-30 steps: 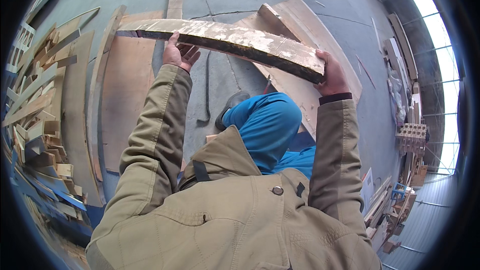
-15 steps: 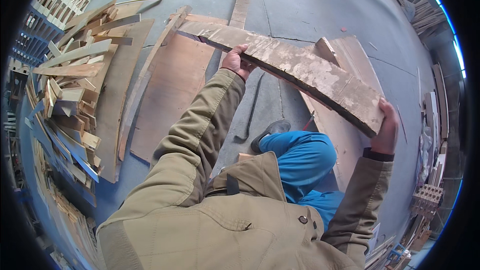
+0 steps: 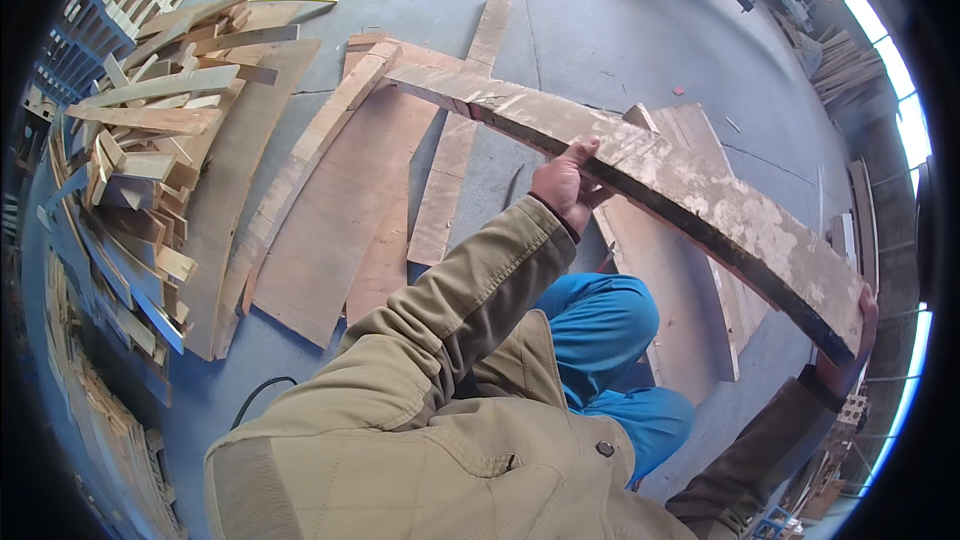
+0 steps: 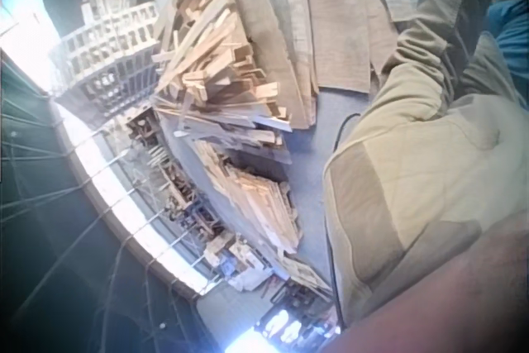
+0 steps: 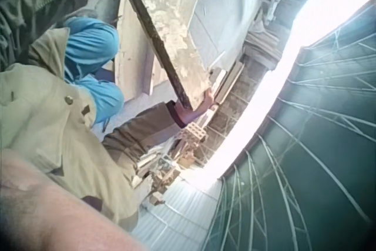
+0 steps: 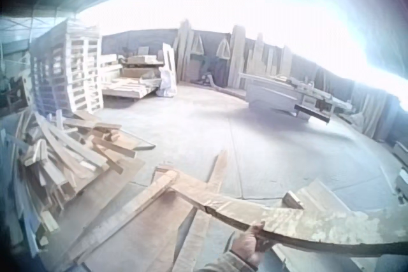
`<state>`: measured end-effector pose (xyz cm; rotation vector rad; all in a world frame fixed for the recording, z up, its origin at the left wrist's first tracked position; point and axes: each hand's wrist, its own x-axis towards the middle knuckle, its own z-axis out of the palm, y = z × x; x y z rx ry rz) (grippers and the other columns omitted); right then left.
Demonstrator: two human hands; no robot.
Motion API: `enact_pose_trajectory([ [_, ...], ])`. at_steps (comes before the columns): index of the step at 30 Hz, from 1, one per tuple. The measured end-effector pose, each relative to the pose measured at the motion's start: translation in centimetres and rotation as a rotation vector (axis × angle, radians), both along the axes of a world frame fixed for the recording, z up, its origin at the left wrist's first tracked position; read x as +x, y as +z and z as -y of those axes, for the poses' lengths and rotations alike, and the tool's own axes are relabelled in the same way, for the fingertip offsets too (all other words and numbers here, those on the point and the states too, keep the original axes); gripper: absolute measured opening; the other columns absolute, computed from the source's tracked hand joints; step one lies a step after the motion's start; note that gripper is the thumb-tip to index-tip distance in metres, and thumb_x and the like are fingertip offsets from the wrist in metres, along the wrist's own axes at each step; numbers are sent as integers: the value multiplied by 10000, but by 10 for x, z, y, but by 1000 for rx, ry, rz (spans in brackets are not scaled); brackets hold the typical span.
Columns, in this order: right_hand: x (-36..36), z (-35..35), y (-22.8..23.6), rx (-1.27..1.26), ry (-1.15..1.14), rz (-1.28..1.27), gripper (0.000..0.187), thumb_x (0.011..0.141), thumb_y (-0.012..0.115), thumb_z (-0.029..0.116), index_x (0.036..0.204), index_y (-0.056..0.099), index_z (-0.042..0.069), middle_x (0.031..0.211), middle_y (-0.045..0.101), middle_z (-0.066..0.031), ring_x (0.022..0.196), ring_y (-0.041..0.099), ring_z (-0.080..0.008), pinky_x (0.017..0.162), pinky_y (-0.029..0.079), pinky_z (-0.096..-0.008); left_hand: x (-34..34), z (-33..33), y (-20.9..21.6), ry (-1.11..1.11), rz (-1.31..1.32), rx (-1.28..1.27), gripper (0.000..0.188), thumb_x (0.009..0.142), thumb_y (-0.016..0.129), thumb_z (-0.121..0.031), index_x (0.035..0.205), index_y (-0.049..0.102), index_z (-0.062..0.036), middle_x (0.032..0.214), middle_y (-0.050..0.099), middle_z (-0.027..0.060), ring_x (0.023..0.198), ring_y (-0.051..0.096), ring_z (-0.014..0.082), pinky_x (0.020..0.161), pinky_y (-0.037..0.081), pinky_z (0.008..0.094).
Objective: The person dismantles a wooden pallet by prying apart the boards using a crowbar and a hammer. They remove nails and separate the planks, stacking the loose pieces on the floor.
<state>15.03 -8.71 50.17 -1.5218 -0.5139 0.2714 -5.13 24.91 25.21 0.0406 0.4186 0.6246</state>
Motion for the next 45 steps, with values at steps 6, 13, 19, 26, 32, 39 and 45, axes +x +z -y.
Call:
enact_pose_trajectory([
  [6,9,98,-58,-192,-258,-285,276,945,644,397,1058,661,146,845,707,-19,486,567,-66,364,383,-196,23,48,-21,-218,-168,130,268,979,697,-262,1129,665,-43,1057,725,112,944,717,271,813,611,455],
  [13,32,153,-182,-267,-384,-719,267,917,602,426,831,680,186,568,643,12,339,480,-117,278,320,-256,56,81,-95,-380,-297,113,306,1021,591,-239,1209,609,1,1140,680,184,1026,694,381,852,603,532],
  [19,70,178,-235,-233,-381,-886,327,917,563,449,700,653,221,472,532,50,303,362,-110,284,235,-258,83,83,-123,-477,-389,146,297,1011,601,-254,1220,602,-42,1184,658,142,1087,663,361,919,573,546],
  [26,99,184,-278,-7,-537,-734,210,957,559,263,844,653,113,705,719,-28,545,688,-167,412,534,-270,90,72,-136,-573,-376,79,467,1001,626,-267,1373,512,-9,1418,511,193,1303,544,407,968,536,603],
  [32,117,208,-328,-83,-649,-724,186,931,609,360,854,648,195,634,661,27,380,533,-73,243,299,-232,74,42,-175,-542,-392,65,654,979,657,-295,1493,403,17,1612,235,322,1449,346,497,1054,467,636],
  [39,96,172,-322,-142,-815,-785,261,947,565,346,735,635,210,600,649,22,390,526,-92,270,279,-248,64,-5,-222,-411,-505,21,823,935,717,-318,1556,293,15,1631,186,321,1468,315,486,1094,410,645],
  [45,97,180,-353,-101,-812,-695,219,966,553,285,808,645,163,712,692,-9,475,582,-113,343,392,-269,67,-23,-243,-351,-544,13,892,892,761,-366,1561,294,-7,1636,191,301,1472,315,459,1096,404,637],
])
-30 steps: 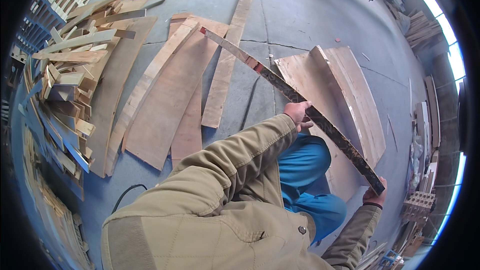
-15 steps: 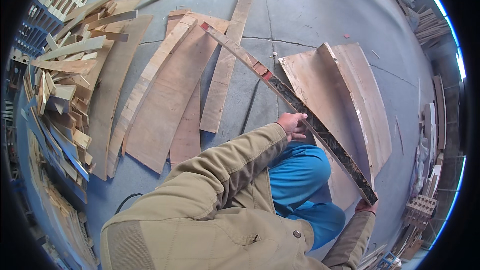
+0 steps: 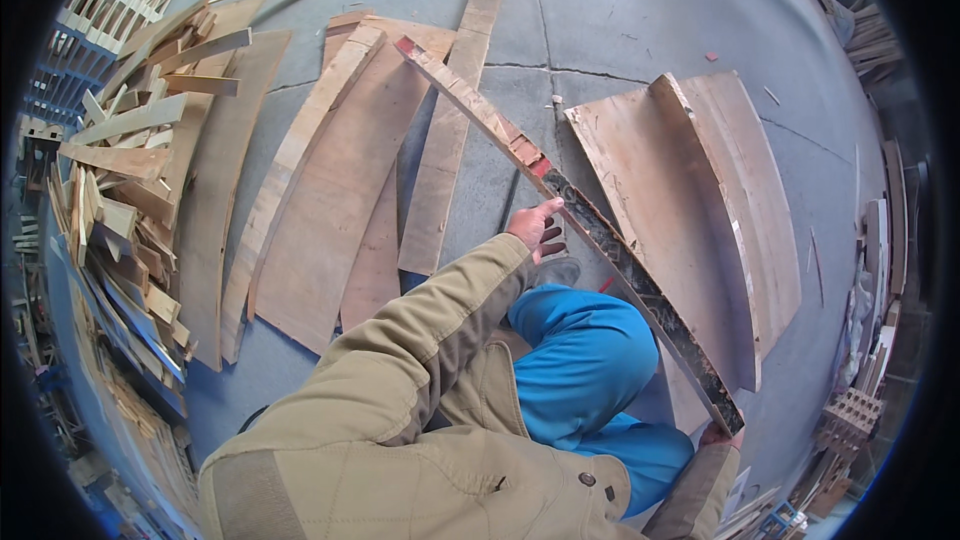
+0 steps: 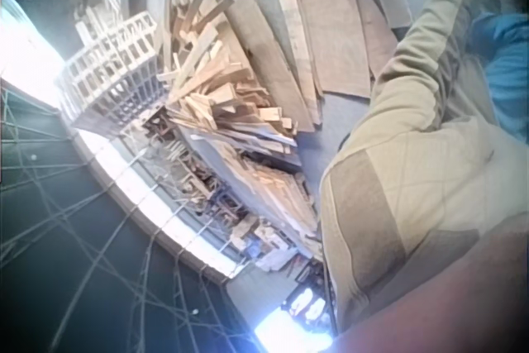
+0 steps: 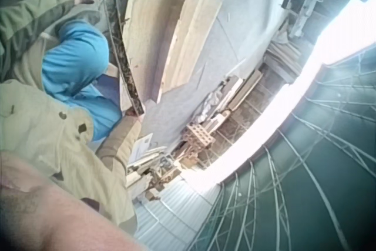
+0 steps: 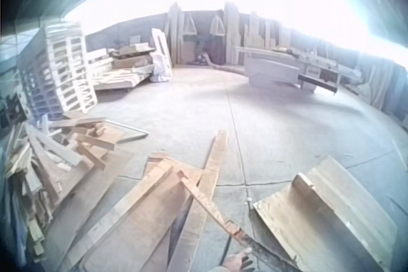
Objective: The person dismantles a wooden pallet by prying apart the boards using a crowbar and a hammer. They remove nails and separate the planks, stacking the loose pieces on the floor.
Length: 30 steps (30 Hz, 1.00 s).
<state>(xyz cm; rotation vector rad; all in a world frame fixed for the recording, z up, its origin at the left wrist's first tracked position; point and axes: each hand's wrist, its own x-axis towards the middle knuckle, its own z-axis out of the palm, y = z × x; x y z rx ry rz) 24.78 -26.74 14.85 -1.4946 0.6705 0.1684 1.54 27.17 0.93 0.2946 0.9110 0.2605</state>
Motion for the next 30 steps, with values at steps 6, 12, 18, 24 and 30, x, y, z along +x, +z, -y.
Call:
enact_pose_trajectory([
  [6,7,27,-29,26,44,4,214,978,550,251,825,637,129,750,691,-32,604,675,-156,457,520,-284,5,-6,-14,-7,-23,8,738,878,774,-349,1454,438,-32,1546,358,243,1375,437,391,1027,473,598],
  [12,25,64,-56,6,69,-108,235,976,571,287,791,625,153,716,700,-19,547,659,-151,427,509,-292,7,-10,-26,16,55,7,348,866,781,-290,1127,629,-117,1108,621,63,1091,590,248,879,553,514],
  [18,35,79,-65,-111,154,-265,268,965,588,331,731,590,200,588,607,28,428,554,-131,348,393,-282,9,-7,-33,9,28,-5,363,868,780,-298,1150,633,-121,1131,635,58,1117,592,252,934,531,529],
  [24,24,48,-50,-70,82,-311,317,951,597,379,677,567,222,529,566,37,379,502,-125,323,333,-272,11,-3,-36,38,77,-19,444,877,770,-314,1240,619,-110,1241,624,93,1204,570,290,984,502,546],
  [30,28,60,-60,-40,38,-315,307,953,596,363,689,581,208,543,587,23,398,536,-127,328,366,-274,12,2,-40,89,124,-63,423,893,751,-300,1251,629,-112,1297,627,90,1237,567,288,1003,485,556],
])
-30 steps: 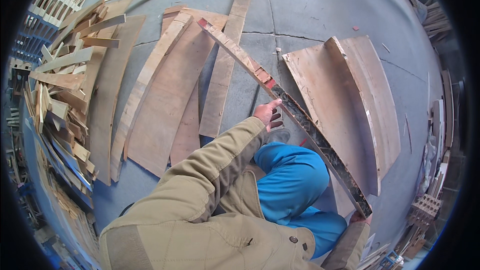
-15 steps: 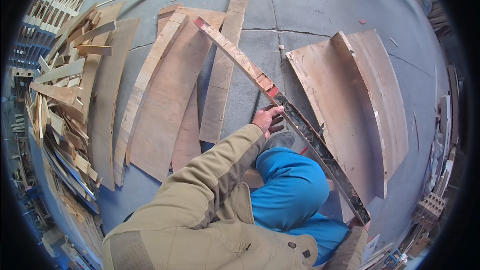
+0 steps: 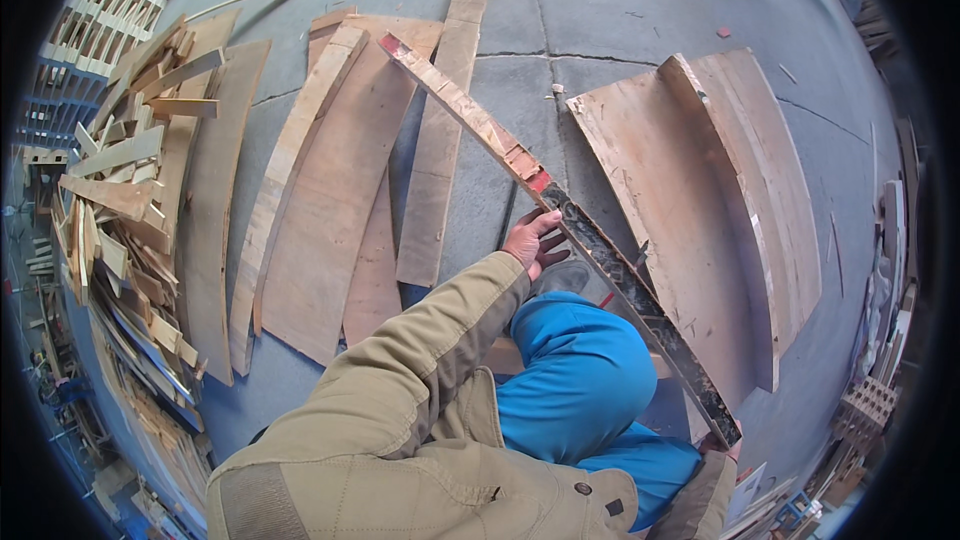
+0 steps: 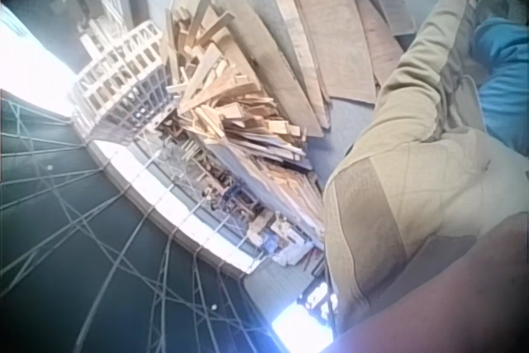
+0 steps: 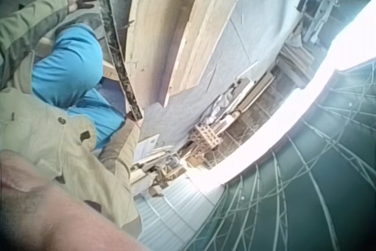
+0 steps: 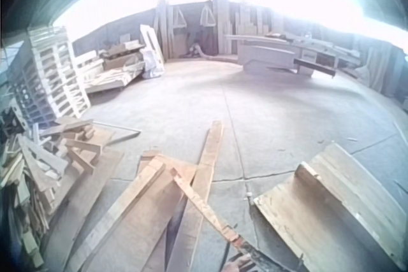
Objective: The person dismantles a wooden pallet by prying apart the boards using a crowbar and a hammer. They remove nails and separate the planks, stacking the loose pieces on the floor.
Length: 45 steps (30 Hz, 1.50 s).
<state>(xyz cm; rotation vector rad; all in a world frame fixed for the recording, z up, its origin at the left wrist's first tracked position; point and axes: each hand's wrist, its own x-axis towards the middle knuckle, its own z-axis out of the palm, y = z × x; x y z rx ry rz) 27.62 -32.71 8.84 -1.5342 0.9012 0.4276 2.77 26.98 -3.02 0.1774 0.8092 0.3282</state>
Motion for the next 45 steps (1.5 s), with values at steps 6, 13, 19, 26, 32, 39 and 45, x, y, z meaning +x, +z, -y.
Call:
enact_pose_trajectory([
  [6,5,16,-5,14,117,-65,360,917,583,457,670,595,196,520,542,13,358,450,-139,302,304,-289,5,-5,-1,46,49,-18,359,902,756,-321,1186,663,-123,1225,663,82,1187,602,276,1016,473,563],
  [13,-10,-88,30,77,176,-283,403,879,566,549,667,593,207,468,373,28,361,286,-126,352,216,-284,49,-74,-9,69,27,47,417,911,761,-387,1214,624,-135,1229,633,100,1194,574,299,1043,441,596],
  [19,-30,-220,-5,227,156,-165,326,927,548,451,706,603,217,493,408,48,367,287,-104,344,225,-255,57,-145,0,65,-113,249,940,876,784,-482,1570,292,-82,1648,175,248,1529,152,459,1124,293,720],
  [26,-61,-289,10,307,53,-150,292,945,581,461,794,642,218,544,476,71,379,286,-63,348,224,-210,3,-58,29,-227,-9,224,885,912,765,-400,1553,301,-5,1578,339,240,1465,333,428,1102,366,676],
  [32,-64,-301,85,418,290,-64,250,979,562,411,879,637,194,616,597,29,363,368,-74,325,255,-219,7,3,118,-423,118,373,760,917,760,-405,1470,424,-8,1421,528,158,1335,511,359,1054,452,606],
  [39,-124,-319,180,796,618,129,318,1070,480,272,1232,613,34,1144,735,-137,909,761,-221,617,642,-271,-27,31,220,-308,239,337,586,932,728,-459,1310,541,-52,1271,631,108,1191,624,314,962,526,568],
  [45,-229,-329,212,478,851,421,268,1019,593,298,1039,584,31,754,651,-74,539,596,-123,450,492,-270,-101,43,246,-124,79,264,397,952,715,-296,1225,618,-25,1109,693,120,949,724,284,773,626,494],
])
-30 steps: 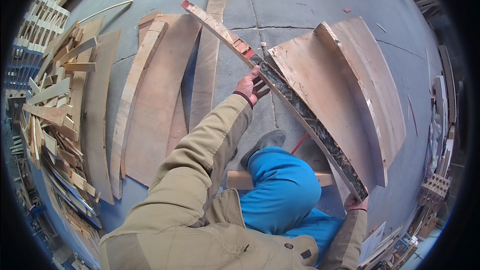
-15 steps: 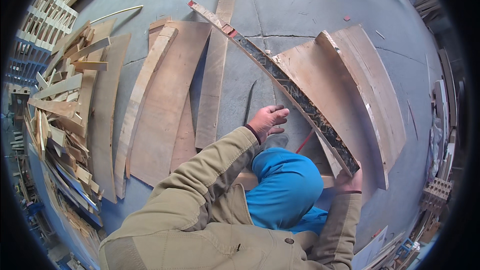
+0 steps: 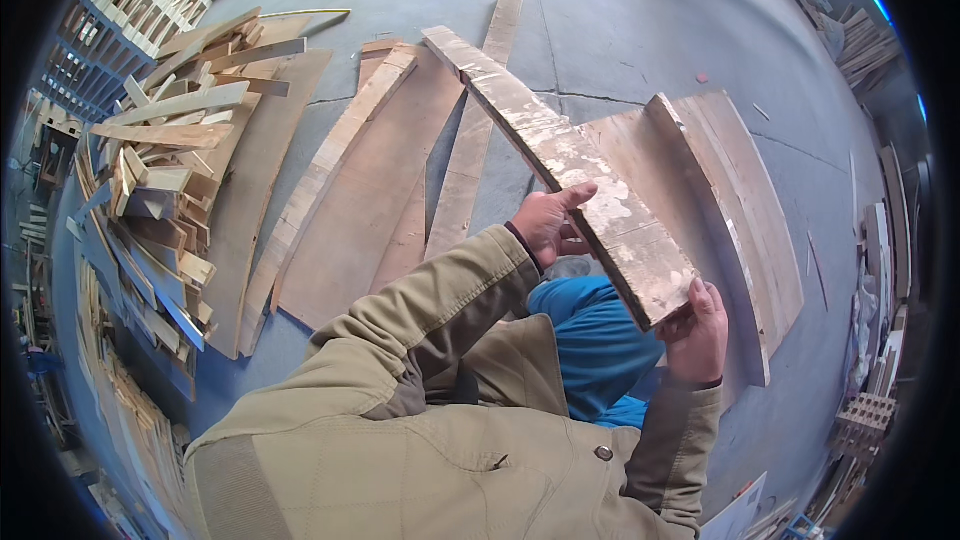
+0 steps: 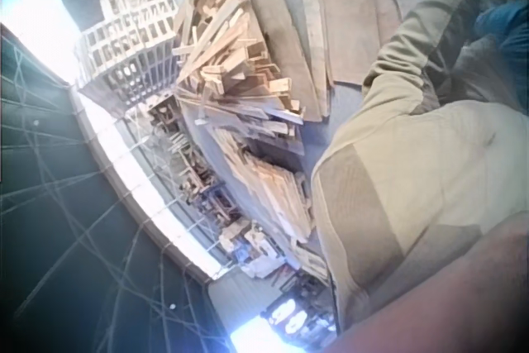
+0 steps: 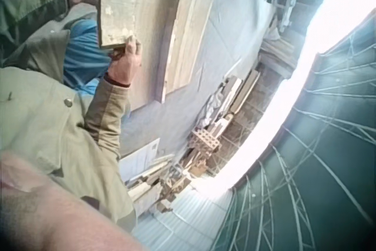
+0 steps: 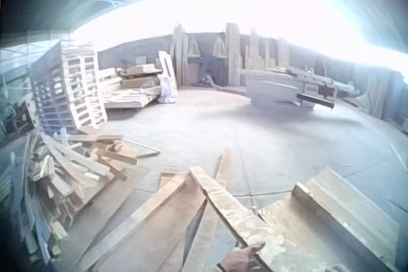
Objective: The person dismantles a wooden pallet by prying apart the boards using a crowbar and a hammer. They remove nails and separate the planks, stacking the loose pieces on the floor.
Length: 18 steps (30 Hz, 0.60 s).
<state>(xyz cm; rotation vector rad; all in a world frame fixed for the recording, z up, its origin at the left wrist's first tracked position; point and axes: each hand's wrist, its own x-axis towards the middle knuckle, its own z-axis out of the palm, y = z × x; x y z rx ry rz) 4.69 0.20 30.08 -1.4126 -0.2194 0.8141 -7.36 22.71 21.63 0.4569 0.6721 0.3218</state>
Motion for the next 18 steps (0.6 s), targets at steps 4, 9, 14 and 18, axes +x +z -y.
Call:
enact_pose_trajectory([
  [4,-46,8,8,-40,217,-3,296,1030,590,277,1106,593,-8,751,641,-72,524,569,-109,473,503,-256,-65,-11,-8,-48,-9,47,375,974,650,-215,1277,587,-3,1121,732,144,966,744,259,872,622,458],
  [9,-63,23,12,3,326,-10,343,1063,536,278,1199,596,-32,780,683,-107,531,586,-119,494,509,-246,-154,-35,-18,-54,-55,84,330,959,645,-166,1225,603,25,1080,734,159,913,753,253,839,641,421],
  [14,-70,37,13,70,249,-22,308,1055,555,260,1178,605,-18,736,656,-91,522,573,-123,492,507,-264,-249,-57,-17,51,102,35,406,935,650,-116,1284,546,65,1151,698,209,1004,735,294,911,621,421],
  [18,-79,35,6,68,273,-31,274,1041,579,233,1159,616,-11,737,659,-88,526,578,-121,492,511,-273,-314,-76,-45,4,-75,121,443,901,690,-100,1278,545,81,1154,695,222,992,736,299,896,619,430],
])
